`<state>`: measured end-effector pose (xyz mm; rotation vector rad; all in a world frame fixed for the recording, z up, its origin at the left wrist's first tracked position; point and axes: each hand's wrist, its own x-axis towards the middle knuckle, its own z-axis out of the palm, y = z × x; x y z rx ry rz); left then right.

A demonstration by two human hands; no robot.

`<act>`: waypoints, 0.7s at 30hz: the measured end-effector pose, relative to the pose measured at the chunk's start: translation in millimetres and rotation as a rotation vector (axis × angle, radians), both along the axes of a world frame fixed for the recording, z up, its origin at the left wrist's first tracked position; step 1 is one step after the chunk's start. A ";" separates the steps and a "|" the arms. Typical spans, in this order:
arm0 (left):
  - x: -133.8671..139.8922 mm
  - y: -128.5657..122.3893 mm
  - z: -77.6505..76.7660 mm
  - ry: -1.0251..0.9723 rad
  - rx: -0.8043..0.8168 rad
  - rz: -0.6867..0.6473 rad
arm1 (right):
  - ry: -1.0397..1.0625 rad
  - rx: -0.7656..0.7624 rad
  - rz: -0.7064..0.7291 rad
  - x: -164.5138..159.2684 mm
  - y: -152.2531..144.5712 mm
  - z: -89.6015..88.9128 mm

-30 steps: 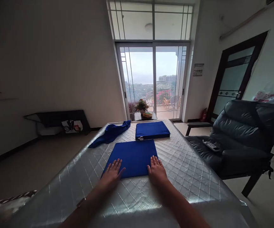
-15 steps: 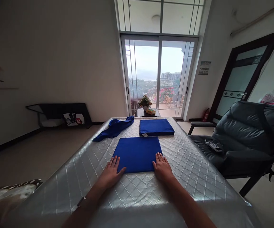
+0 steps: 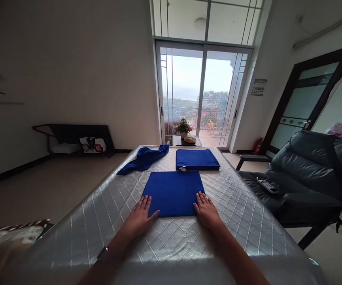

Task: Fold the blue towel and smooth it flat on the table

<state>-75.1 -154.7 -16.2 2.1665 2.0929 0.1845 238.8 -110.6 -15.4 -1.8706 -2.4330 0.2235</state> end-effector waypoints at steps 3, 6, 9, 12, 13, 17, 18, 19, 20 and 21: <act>-0.4 -0.6 -0.6 0.008 0.000 -0.005 | -0.019 -0.028 -0.010 -1.8 -0.4 -0.9; -0.4 -1.4 -1.4 0.012 0.026 -0.009 | -0.041 -0.048 -0.024 -3.8 -2.1 1.7; 0.0 -2.0 -1.2 0.015 0.043 -0.005 | -0.089 -0.071 -0.009 -5.6 -0.1 12.2; 0.0 -2.2 -0.4 0.010 0.029 -0.004 | -0.152 -0.097 0.029 -9.8 10.4 28.3; -0.2 -2.0 -0.4 0.007 0.025 -0.003 | -0.161 -0.095 0.033 -12.2 15.5 33.0; -1.5 -0.3 -3.1 0.001 0.034 -0.004 | -0.122 -0.022 -0.001 -24.2 35.8 36.3; -1.9 0.3 -4.0 0.003 0.035 -0.005 | -0.094 0.005 -0.032 -26.5 39.7 32.7; -2.3 1.0 -4.9 0.005 0.033 -0.006 | -0.063 0.026 -0.068 -28.2 43.0 27.9; -2.6 1.7 -5.7 0.008 0.026 -0.008 | -0.031 0.038 -0.101 -29.0 45.7 22.4; -2.9 2.3 -6.2 0.011 0.017 -0.008 | -0.004 0.042 -0.129 -29.1 48.0 16.9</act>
